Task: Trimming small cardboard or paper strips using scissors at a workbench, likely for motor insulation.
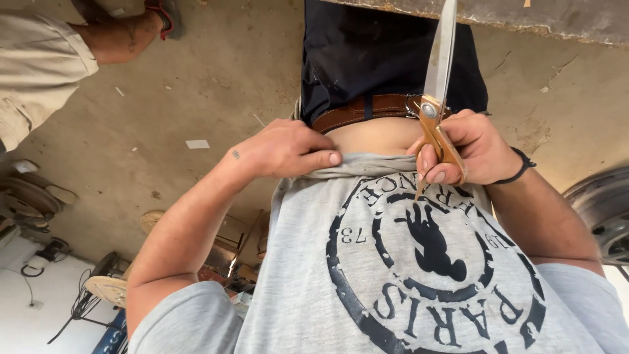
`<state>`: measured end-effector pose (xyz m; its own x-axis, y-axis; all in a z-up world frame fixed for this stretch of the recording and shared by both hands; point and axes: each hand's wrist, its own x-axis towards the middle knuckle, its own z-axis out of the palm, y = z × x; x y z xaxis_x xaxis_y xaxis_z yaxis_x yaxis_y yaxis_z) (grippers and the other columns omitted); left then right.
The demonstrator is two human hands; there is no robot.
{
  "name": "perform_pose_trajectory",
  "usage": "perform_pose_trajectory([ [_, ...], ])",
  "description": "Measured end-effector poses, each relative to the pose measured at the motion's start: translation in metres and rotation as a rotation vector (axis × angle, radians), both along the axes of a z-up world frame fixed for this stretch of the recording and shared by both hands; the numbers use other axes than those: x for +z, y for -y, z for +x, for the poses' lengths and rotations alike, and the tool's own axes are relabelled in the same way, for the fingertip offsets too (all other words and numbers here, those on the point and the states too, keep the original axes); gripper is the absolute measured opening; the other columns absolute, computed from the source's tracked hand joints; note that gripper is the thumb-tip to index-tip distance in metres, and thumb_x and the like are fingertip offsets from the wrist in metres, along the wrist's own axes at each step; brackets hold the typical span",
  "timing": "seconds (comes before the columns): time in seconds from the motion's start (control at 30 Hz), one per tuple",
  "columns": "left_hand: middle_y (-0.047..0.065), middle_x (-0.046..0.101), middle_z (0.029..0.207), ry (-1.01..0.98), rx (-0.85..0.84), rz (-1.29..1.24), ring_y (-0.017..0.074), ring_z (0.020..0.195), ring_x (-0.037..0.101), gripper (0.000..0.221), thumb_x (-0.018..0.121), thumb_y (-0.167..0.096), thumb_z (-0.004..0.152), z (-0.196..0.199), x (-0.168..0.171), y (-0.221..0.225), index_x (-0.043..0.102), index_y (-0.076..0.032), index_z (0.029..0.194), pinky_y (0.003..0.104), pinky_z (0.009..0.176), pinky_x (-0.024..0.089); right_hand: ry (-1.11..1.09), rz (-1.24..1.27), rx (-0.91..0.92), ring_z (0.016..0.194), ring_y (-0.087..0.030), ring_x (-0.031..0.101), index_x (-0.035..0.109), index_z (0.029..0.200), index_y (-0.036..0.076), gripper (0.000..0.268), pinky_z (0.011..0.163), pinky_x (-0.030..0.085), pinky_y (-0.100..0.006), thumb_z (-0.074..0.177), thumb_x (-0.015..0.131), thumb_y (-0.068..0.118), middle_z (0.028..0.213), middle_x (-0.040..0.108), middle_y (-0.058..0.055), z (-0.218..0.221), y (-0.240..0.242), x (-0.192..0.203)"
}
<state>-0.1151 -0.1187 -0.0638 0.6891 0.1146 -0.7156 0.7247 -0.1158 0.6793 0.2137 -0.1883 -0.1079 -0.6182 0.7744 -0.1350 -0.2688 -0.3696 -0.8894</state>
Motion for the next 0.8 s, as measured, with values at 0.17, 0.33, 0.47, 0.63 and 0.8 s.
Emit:
perform_pose_trajectory([
  [0.17, 0.008, 0.064, 0.094, 0.208, 0.236, 0.088, 0.0371, 0.095, 0.068, 0.053, 0.04, -0.07, 0.099, 0.012, -0.001, -0.007, 0.06, -0.022, 0.108, 0.053, 0.077, 0.055, -0.132, 0.025, -0.099, 0.055, -0.012, 0.068, 0.07, 0.072, 0.003, 0.028, 0.057, 0.058, -0.026, 0.08, 0.087, 0.024, 0.064, 0.072, -0.009, -0.018, -0.015, 0.004],
  [0.33, 0.015, 0.063, 0.093, 0.196, 0.198, 0.066, 0.0464, 0.093, 0.067, 0.063, 0.047, -0.076, 0.091, 0.017, 0.003, -0.012, 0.057, -0.017, 0.108, 0.062, 0.076, 0.052, -0.094, 0.071, -0.128, 0.056, -0.015, 0.069, 0.07, 0.072, 0.003, 0.029, 0.059, 0.058, -0.027, 0.08, 0.087, 0.024, 0.065, 0.072, -0.009, -0.015, -0.021, 0.012],
  [0.47, 0.018, 0.072, 0.087, 0.076, 0.17, 0.116, 0.0451, 0.092, 0.07, 0.037, 0.056, -0.047, 0.095, -0.019, 0.008, -0.022, 0.067, -0.012, 0.101, 0.056, 0.082, 0.055, 0.007, 0.054, -0.226, 0.057, -0.014, 0.064, 0.069, 0.075, 0.0, 0.028, 0.061, 0.057, -0.028, 0.082, 0.087, 0.021, 0.065, 0.069, -0.011, -0.003, -0.02, 0.004],
  [0.63, -0.004, 0.069, 0.109, 0.206, 0.739, 0.628, 0.0149, 0.101, 0.07, 0.022, 0.074, -0.021, 0.098, -0.002, 0.012, -0.041, 0.067, -0.019, 0.119, 0.03, 0.093, 0.055, 0.117, -0.035, -0.493, 0.065, -0.011, 0.063, 0.065, 0.086, -0.003, 0.025, 0.062, 0.053, -0.022, 0.093, 0.081, 0.014, 0.073, 0.067, -0.011, 0.006, -0.035, 0.004],
  [0.8, -0.001, 0.076, 0.101, 0.567, 0.756, 0.118, 0.0136, 0.083, 0.075, 0.04, 0.074, -0.043, 0.092, 0.088, 0.02, -0.021, 0.069, -0.018, 0.122, 0.027, 0.077, 0.062, 0.202, -0.082, -0.672, 0.06, -0.01, 0.058, 0.067, 0.092, -0.007, 0.02, 0.057, 0.05, -0.021, 0.092, 0.084, 0.004, 0.068, 0.063, -0.012, -0.009, -0.045, 0.025],
])
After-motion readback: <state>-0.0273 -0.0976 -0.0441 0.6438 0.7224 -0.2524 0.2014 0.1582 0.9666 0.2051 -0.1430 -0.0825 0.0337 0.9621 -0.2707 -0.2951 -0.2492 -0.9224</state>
